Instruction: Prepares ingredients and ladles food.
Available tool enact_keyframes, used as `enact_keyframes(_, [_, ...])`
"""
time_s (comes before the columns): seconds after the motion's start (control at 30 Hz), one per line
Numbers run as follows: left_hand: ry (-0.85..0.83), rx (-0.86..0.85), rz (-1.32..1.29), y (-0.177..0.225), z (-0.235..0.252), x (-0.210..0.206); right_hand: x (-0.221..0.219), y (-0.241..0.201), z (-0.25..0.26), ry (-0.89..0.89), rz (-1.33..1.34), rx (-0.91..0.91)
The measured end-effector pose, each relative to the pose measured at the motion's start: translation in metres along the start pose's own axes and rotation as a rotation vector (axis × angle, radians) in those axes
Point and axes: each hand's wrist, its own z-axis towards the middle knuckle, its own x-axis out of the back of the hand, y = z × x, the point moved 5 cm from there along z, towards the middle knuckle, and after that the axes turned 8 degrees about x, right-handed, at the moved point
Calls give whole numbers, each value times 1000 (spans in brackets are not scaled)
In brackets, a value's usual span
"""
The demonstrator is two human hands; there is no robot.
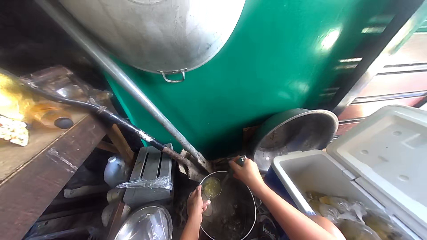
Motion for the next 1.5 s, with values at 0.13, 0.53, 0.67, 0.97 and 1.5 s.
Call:
enact_keyframes(0.13, [4, -4, -46, 1, 0, -3, -26, -79, -20, -106, -259, 283])
enact_keyframes(0.53, [-1, -8, 50, 34, -64, 2, -75, -58, -29, -338, -466, 388])
enact_keyframes(0.67, [10, -62, -42, 0, 2, -4, -112, 67, -18, -440, -416, 96])
enact_keyframes(0.97, [6, -72, 45, 1, 0, -1, -135, 219, -54, -43, 19, -288])
enact_keyframes(1.5, [-69, -160, 143, 9, -7, -3, -6, 93, 8, 19, 475, -253])
